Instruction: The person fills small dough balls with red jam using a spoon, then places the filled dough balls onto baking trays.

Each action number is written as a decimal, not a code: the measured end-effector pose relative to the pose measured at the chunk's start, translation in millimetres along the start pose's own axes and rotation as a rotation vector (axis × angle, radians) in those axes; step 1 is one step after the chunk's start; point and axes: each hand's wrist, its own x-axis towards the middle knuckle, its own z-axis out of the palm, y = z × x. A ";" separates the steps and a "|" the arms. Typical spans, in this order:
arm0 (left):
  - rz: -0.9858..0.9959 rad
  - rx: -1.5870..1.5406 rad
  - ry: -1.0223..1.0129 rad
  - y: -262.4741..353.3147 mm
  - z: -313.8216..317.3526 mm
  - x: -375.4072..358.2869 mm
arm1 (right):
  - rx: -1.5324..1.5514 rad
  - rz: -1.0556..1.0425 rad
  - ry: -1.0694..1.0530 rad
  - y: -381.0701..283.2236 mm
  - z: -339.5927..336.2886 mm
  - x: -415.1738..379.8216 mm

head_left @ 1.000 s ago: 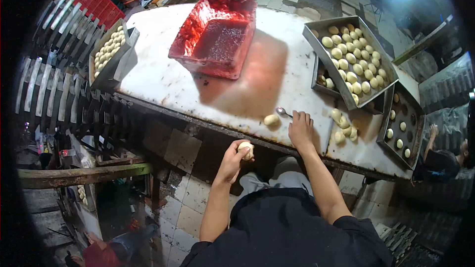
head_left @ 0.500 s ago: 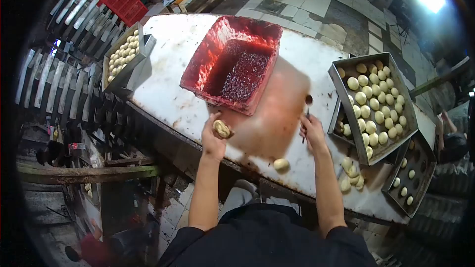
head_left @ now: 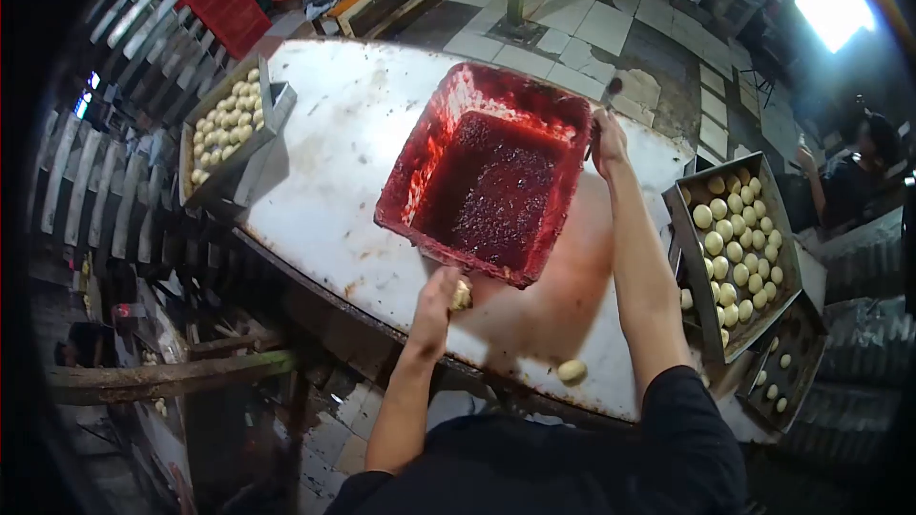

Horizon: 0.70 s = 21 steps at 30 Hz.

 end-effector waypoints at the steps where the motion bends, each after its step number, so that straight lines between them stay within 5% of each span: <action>1: -0.009 0.011 -0.028 -0.5 4.3 -4.3 | 0.011 -0.010 0.040 -5.5 3.3 -13.3; 8: -0.129 0.032 -0.220 17.4 -15.0 -39.1 | -0.019 -0.016 0.020 -37.0 -46.8 -85.5; 12: -0.250 0.063 -0.489 10.5 -17.0 -35.9 | -0.858 -0.303 0.094 -109.8 -6.6 -122.1; 13: -0.290 0.116 -0.562 -0.3 -24.4 -32.3 | -0.985 -0.176 0.053 -137.8 34.1 -146.0; 14: -0.302 0.155 -0.624 -0.1 -30.1 -26.3 | -1.104 -0.046 0.009 -151.5 82.1 -171.6; 16: -0.321 0.233 -0.751 1.2 -46.8 -11.1 | -1.347 -0.260 -0.330 -135.0 127.1 -197.1; 18: -0.359 0.386 -0.766 -5.9 -71.5 -7.3 | -1.343 -0.120 -0.492 -107.2 154.3 -223.7; 21: -0.600 0.196 -0.638 -0.9 -100.0 -2.9 | -1.761 0.019 -0.797 -80.8 164.8 -238.5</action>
